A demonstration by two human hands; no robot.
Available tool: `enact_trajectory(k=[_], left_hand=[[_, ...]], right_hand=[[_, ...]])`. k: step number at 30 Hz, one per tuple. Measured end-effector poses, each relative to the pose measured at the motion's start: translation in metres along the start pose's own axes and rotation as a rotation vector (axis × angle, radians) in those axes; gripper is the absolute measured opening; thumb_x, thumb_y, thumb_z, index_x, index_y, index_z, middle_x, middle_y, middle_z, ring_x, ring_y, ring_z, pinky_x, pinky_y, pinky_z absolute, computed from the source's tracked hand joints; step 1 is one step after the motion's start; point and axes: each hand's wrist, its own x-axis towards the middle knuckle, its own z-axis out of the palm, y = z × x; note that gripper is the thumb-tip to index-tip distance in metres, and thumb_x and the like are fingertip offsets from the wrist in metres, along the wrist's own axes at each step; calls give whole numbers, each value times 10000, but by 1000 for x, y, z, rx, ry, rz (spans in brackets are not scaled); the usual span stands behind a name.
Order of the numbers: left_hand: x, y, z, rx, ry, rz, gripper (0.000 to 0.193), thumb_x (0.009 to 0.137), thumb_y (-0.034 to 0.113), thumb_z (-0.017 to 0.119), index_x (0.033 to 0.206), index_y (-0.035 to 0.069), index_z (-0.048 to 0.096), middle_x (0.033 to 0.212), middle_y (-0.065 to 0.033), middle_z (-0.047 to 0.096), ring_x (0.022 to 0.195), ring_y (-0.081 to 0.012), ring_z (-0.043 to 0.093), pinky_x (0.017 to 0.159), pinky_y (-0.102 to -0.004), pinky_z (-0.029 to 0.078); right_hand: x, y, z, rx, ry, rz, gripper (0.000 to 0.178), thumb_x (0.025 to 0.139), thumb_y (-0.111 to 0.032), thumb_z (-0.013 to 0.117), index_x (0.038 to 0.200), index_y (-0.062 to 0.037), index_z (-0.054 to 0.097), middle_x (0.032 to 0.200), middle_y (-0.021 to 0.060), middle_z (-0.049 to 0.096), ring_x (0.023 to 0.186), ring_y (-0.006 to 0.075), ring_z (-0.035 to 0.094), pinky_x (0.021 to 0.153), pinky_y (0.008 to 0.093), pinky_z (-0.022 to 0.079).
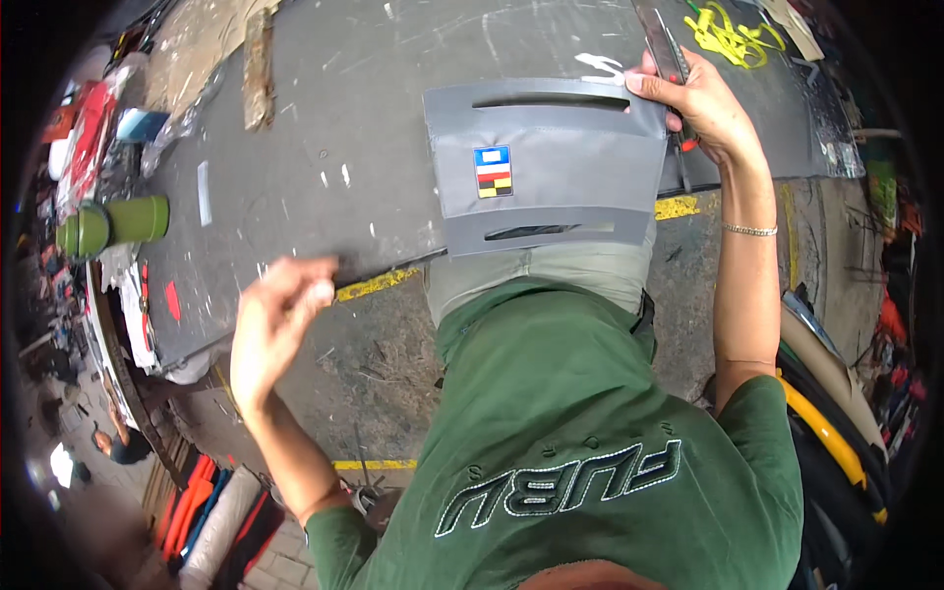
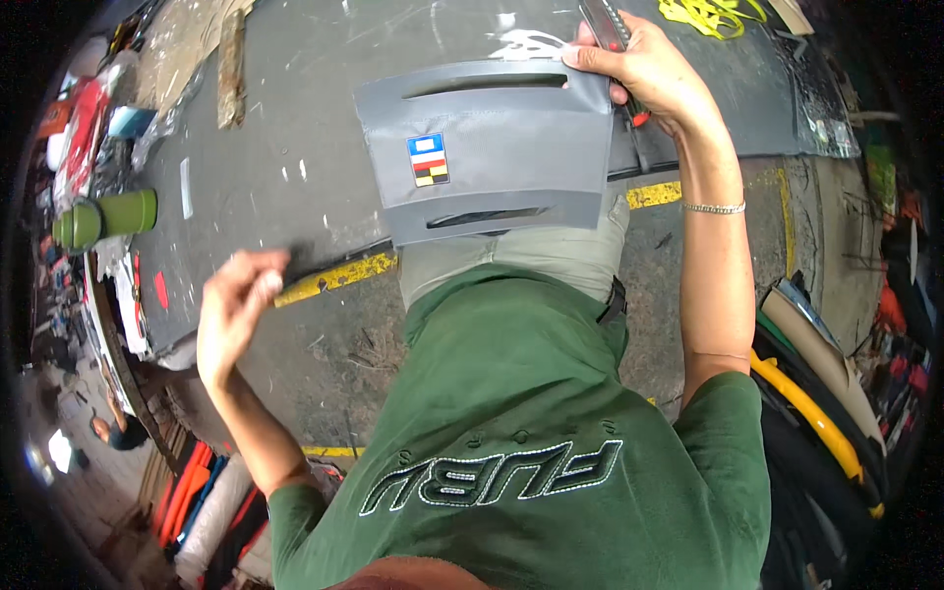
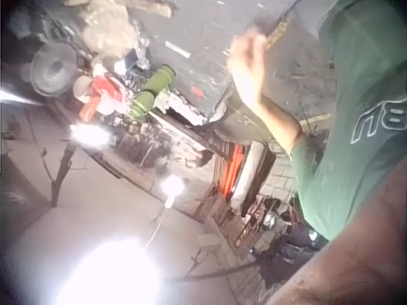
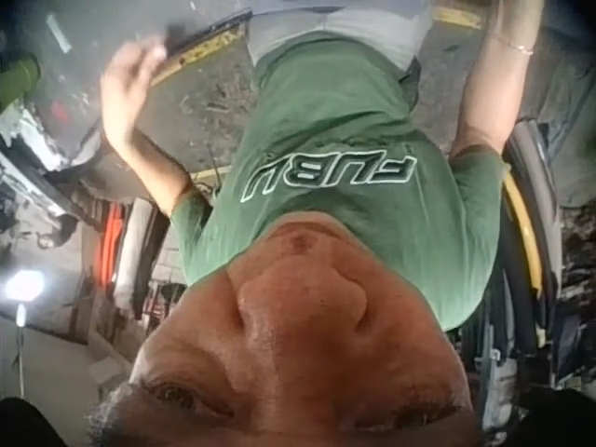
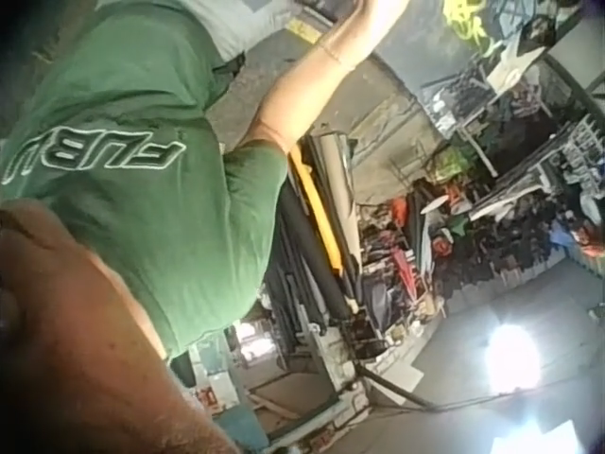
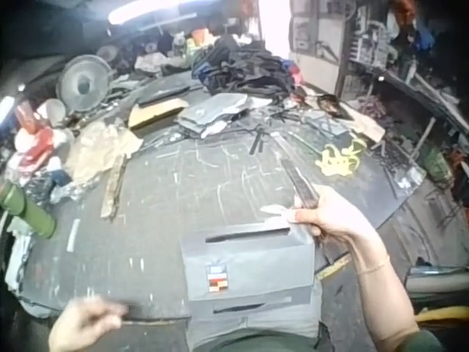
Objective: Cutting rectangular sections out of grey fabric using a utility knife and a metal ruler.
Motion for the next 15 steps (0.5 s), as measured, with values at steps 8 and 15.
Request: enact_trajectory(k=[8,15], left_hand=[[137,60,74,-459,151,144,826,886,153,811,1596,127,389,1082,-81,645,853,-124,656,762,-278,556],[158,54,95,-1036,294,103,721,980,43,642,1595,101,269,1012,-119,658,829,-206,729,687,-349,636]], right_hand=[[38,-46,9,-333,-53,-48,316,900,-322,798,1017,-76,638,710,-30,576,522,35,461,455,238,341],[-27,-47,7,-359,338,-247,334,916,-370,795,1015,-89,644,724,-30,636,533,17,506,426,216,323]])
